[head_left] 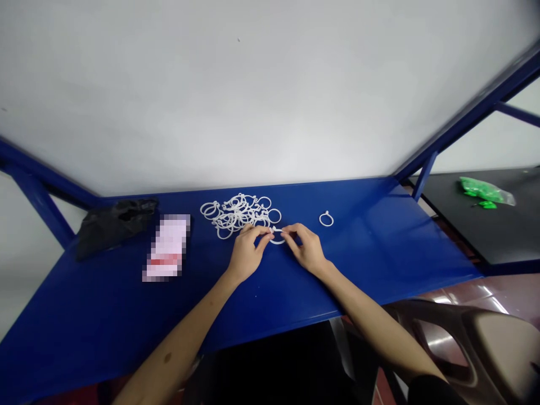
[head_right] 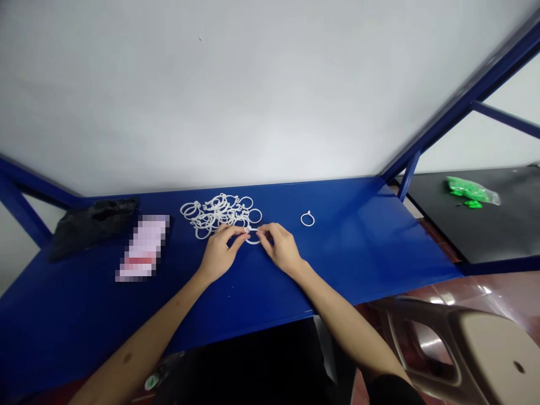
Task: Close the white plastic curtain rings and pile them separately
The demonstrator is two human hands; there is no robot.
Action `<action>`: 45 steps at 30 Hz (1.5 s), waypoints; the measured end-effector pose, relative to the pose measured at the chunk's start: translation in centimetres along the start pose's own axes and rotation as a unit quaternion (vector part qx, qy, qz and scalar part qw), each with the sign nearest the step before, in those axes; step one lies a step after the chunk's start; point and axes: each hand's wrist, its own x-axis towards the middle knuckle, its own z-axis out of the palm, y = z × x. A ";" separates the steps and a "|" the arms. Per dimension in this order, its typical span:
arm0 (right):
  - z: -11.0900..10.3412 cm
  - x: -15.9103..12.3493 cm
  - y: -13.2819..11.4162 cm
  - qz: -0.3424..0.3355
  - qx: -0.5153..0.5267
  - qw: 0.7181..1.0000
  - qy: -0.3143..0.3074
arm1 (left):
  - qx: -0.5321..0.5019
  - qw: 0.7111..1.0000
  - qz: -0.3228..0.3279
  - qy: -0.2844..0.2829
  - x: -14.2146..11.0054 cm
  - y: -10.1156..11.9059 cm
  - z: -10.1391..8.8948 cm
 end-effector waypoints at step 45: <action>-1.5 2.3 4.6 0.045 -0.206 0.974 -0.081 | 0.181 0.974 0.138 -0.023 0.0 -0.2 -0.3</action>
